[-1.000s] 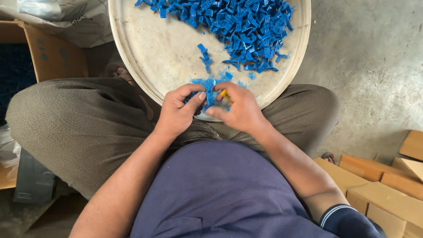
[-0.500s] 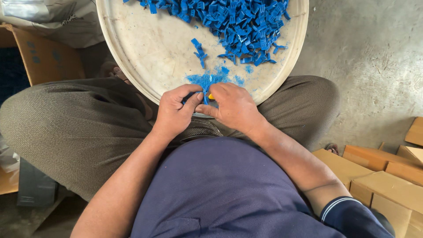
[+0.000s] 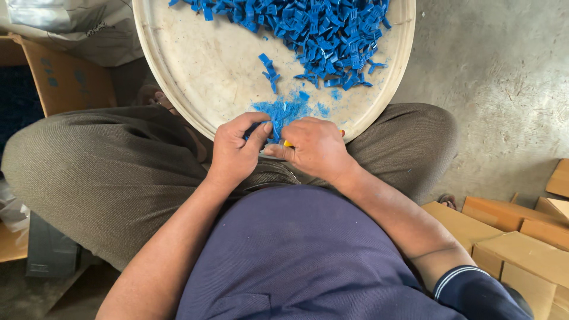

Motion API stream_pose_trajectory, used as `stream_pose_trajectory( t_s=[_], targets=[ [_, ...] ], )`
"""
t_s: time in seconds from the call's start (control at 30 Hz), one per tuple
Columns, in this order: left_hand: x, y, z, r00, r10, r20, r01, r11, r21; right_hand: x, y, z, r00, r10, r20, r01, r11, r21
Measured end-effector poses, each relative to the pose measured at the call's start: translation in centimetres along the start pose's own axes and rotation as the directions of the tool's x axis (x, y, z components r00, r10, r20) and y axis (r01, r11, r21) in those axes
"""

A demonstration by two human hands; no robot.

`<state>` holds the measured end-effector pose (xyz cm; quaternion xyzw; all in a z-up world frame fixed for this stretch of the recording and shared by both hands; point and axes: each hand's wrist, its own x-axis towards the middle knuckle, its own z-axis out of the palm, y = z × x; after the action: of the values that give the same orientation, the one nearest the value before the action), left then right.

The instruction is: The person sits on the floor and uses a small yellow knife to cut blue plastic strips into smaller pieces. The cut pieces fall into a white basin placed on their lap.

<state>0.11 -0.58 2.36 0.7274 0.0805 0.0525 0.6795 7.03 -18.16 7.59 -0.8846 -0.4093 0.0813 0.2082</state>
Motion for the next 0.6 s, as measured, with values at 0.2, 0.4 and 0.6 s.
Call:
stream_pose_trajectory(
  t_s=[0.2,0.4,0.6],
  targets=[
    [0.0,0.2,0.1,0.999,-0.015,-0.033,0.014,0.999,-0.031,0.3,-0.1,-0.8,0.987,0.002,-0.162,-0.01,0.999,-0.045],
    [0.0,0.6,0.0,1.0,-0.018,-0.022,0.018,1.0,0.02,0.1,-0.1,-0.5,0.989,-0.014,-0.148,0.004,0.998,-0.069],
    [0.0,1.1,0.1,1.0,0.011,-0.027,-0.009,0.999,0.051,-0.1,-0.1,-0.5,0.988,-0.003,-0.154,-0.007,0.998,-0.068]
  ],
)
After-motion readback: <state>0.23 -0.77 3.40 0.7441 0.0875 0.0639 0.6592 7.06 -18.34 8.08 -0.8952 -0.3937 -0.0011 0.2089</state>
